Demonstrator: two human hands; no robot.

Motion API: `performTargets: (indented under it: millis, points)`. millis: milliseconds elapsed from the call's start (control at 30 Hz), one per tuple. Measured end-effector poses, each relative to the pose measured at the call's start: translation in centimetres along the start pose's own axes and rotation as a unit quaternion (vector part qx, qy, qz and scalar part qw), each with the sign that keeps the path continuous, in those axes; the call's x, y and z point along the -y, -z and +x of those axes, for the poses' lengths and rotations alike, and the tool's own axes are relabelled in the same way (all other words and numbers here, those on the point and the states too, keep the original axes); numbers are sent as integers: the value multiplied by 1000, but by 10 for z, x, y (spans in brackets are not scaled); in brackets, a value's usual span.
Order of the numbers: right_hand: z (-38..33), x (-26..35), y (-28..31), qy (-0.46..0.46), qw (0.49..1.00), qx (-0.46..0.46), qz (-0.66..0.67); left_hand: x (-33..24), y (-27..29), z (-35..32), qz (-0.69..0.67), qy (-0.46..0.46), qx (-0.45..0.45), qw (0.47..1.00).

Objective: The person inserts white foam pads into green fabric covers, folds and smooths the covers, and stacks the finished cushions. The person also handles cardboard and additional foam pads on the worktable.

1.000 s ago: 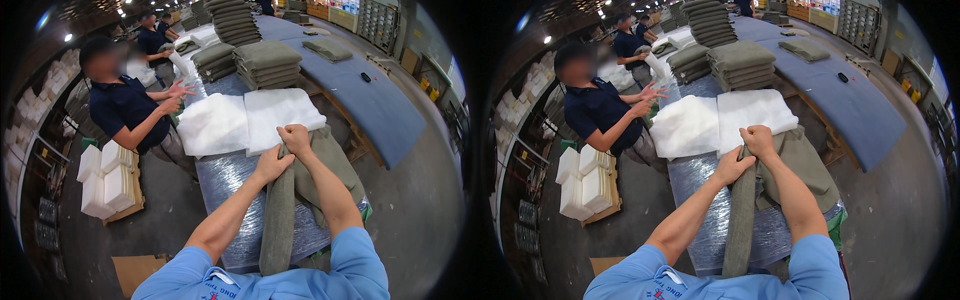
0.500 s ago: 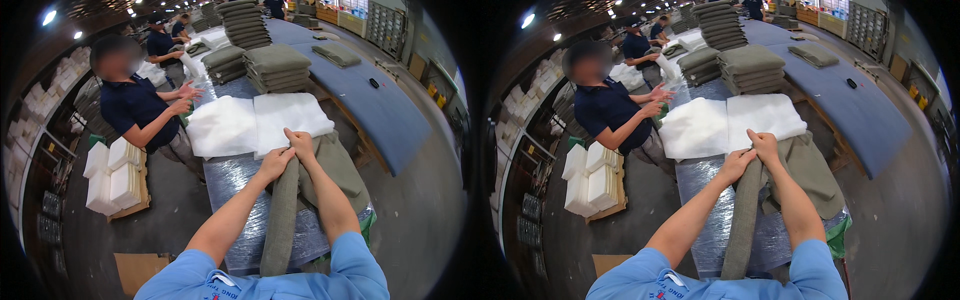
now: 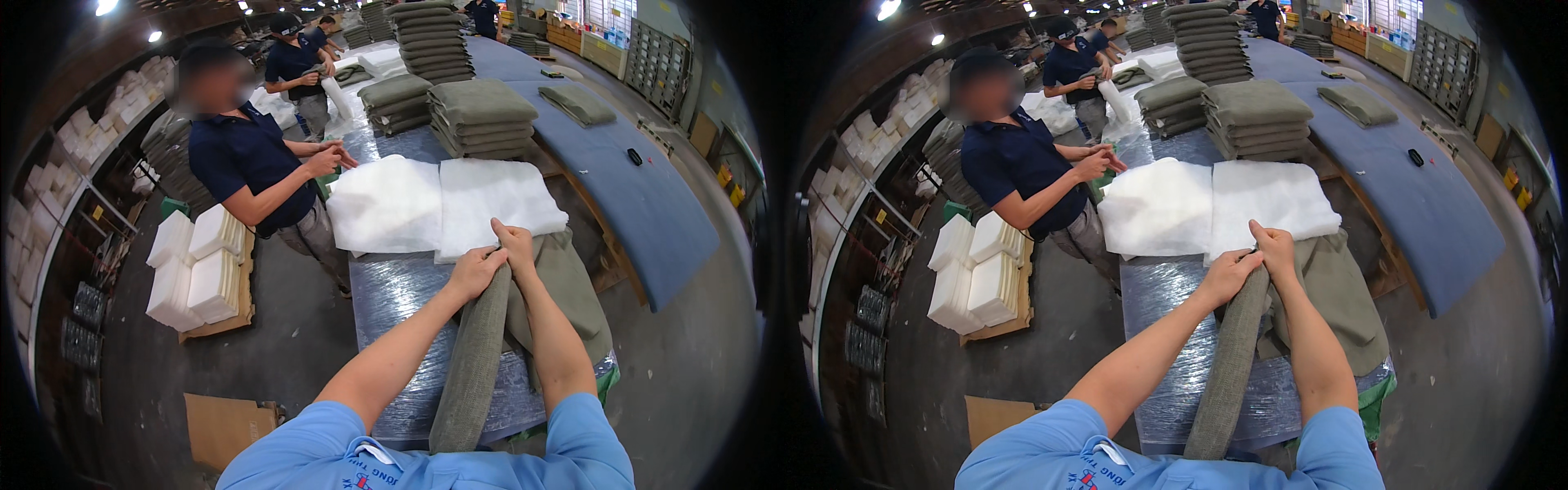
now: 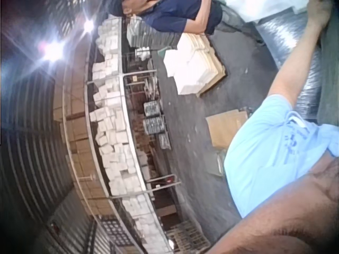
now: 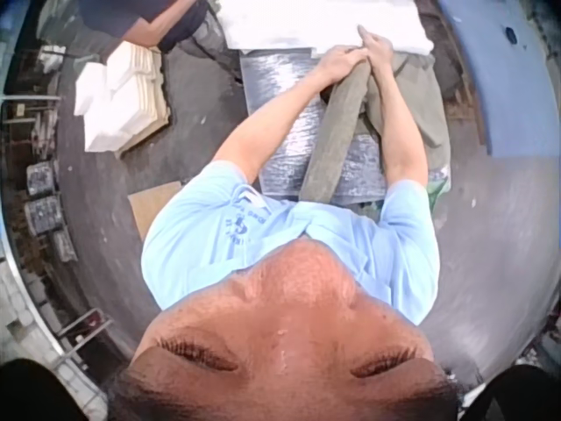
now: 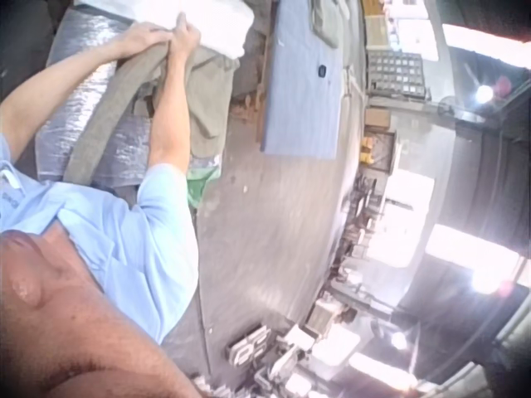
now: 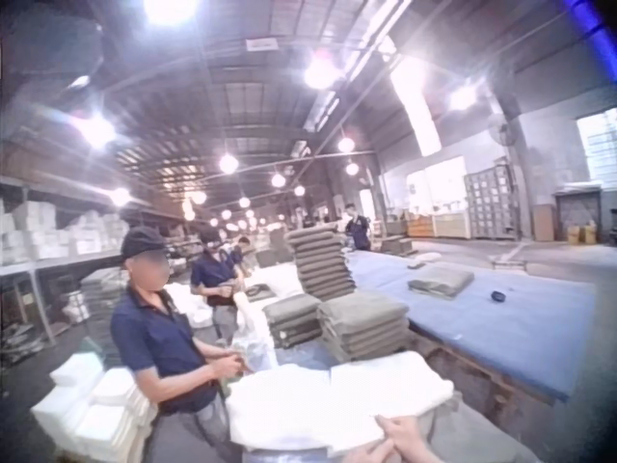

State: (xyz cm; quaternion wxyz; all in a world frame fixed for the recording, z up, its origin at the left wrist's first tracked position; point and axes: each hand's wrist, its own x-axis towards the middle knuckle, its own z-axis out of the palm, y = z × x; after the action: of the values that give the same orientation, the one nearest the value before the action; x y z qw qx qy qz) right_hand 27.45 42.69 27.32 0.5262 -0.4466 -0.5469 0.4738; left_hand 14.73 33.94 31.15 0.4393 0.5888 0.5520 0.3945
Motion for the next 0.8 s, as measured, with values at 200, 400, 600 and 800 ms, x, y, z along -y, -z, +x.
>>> performTargets:
  millis: [200,400,600,800]
  points:
    - [-2,0,0,-4,1000,0,11,-3,0,-1,3,5,6,1000]
    - [1,-4,5,0,1000,-4,4,-1,-4,1,-2,-18,-1,1000]
    - [-2,-3,-1,-5,1000,1,21,4,-2,1,-12,-17,-5,1000]
    - [0,-5,3,3,1000,-1,26,-1,-3,1,2,-28,-7,1000]
